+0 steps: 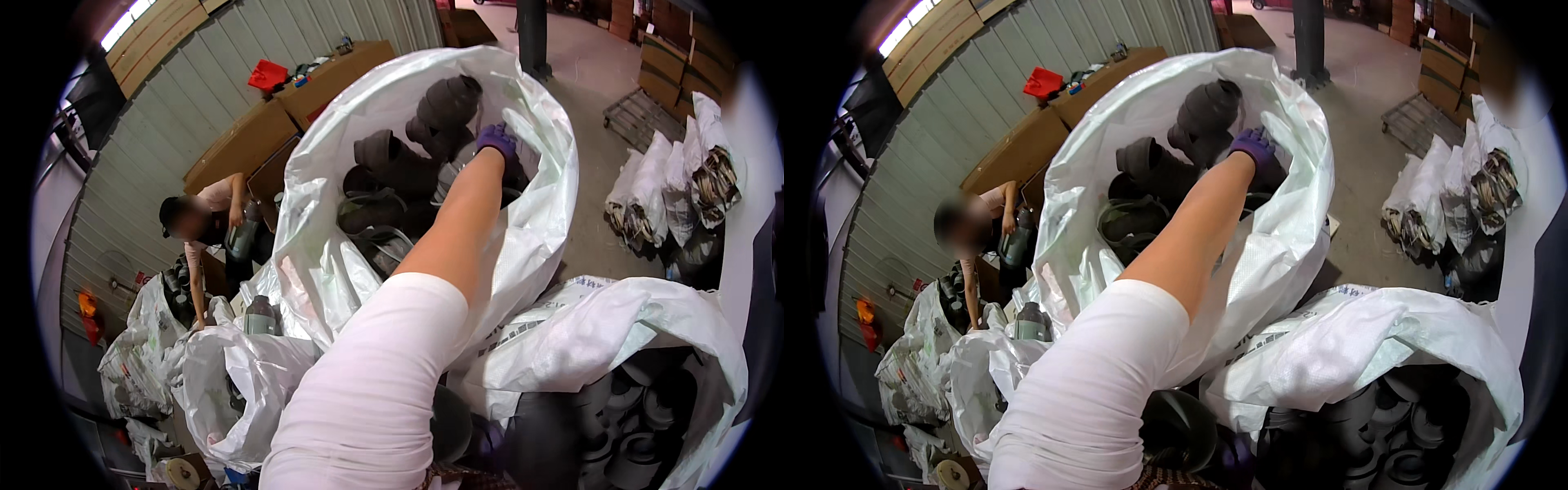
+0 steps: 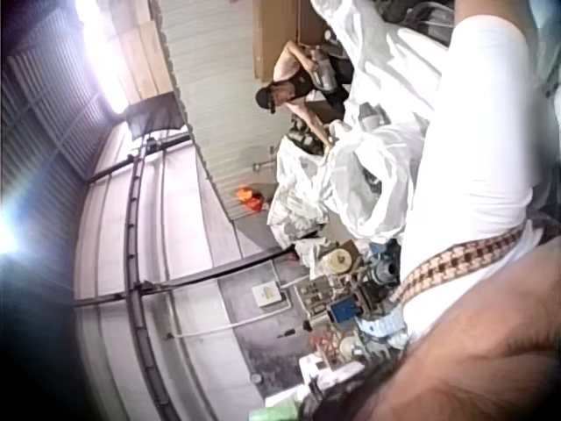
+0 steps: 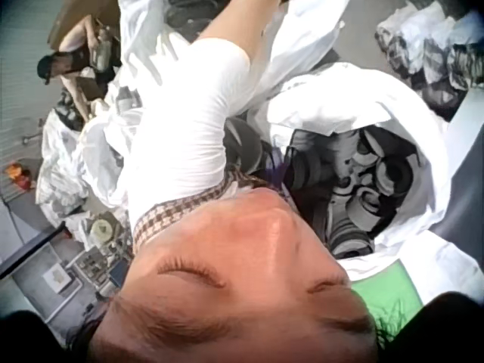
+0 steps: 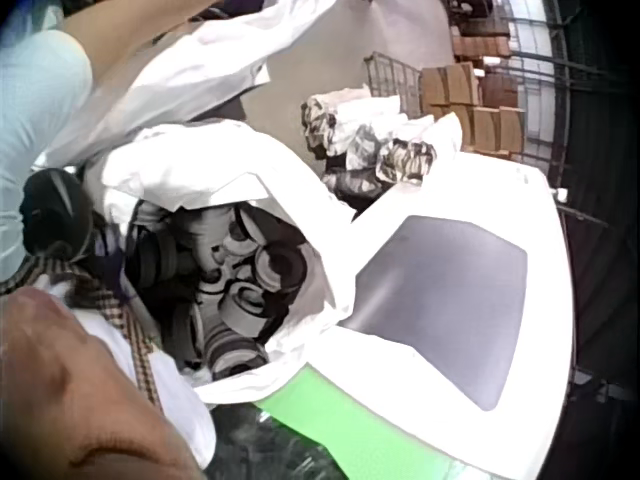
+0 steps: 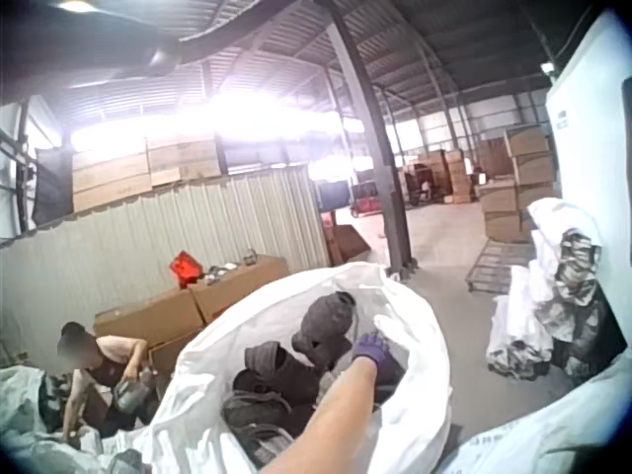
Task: The person assembles light green electric kettles by hand. They retrieve the kettle base and lid from large white sacks, place the base on a workbench, and secure the lid onto the body. The person then places the assembled unit into a sack and repeats the process with another unit.
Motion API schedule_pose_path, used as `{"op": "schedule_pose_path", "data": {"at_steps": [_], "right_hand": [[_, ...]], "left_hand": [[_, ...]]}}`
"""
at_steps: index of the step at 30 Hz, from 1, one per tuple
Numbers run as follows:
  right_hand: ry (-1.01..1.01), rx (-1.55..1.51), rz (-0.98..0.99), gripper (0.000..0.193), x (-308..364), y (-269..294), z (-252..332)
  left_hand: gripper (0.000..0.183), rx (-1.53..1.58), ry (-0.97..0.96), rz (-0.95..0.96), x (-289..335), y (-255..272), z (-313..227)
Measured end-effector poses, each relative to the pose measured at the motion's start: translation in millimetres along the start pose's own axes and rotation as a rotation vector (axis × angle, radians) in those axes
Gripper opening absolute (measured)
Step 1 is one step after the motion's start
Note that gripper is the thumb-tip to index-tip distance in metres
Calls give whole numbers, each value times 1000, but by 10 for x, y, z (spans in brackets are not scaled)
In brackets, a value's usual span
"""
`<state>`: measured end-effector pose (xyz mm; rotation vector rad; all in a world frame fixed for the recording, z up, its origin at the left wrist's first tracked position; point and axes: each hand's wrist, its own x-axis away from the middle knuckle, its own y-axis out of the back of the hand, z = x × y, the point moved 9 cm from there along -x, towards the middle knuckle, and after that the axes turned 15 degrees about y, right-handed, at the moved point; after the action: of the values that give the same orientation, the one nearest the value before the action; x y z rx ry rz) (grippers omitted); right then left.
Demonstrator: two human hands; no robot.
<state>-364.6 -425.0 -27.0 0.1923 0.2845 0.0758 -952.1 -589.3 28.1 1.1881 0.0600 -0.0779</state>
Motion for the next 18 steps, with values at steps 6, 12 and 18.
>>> {"op": "schedule_pose_path", "data": {"at_steps": [6, 12, 18], "right_hand": [[-67, -44, -1, 26, -190, 16, 62], [-178, -290, 83, 28, -175, -277, 211], [83, -162, 472, 37, -248, -757, 632]], "left_hand": [[39, 109, -122, 67, 588, -276, 198], [39, 703, -215, 37, 2930, -954, 1357], [32, 1317, 394, 3, 4862, 509, 2078]]}}
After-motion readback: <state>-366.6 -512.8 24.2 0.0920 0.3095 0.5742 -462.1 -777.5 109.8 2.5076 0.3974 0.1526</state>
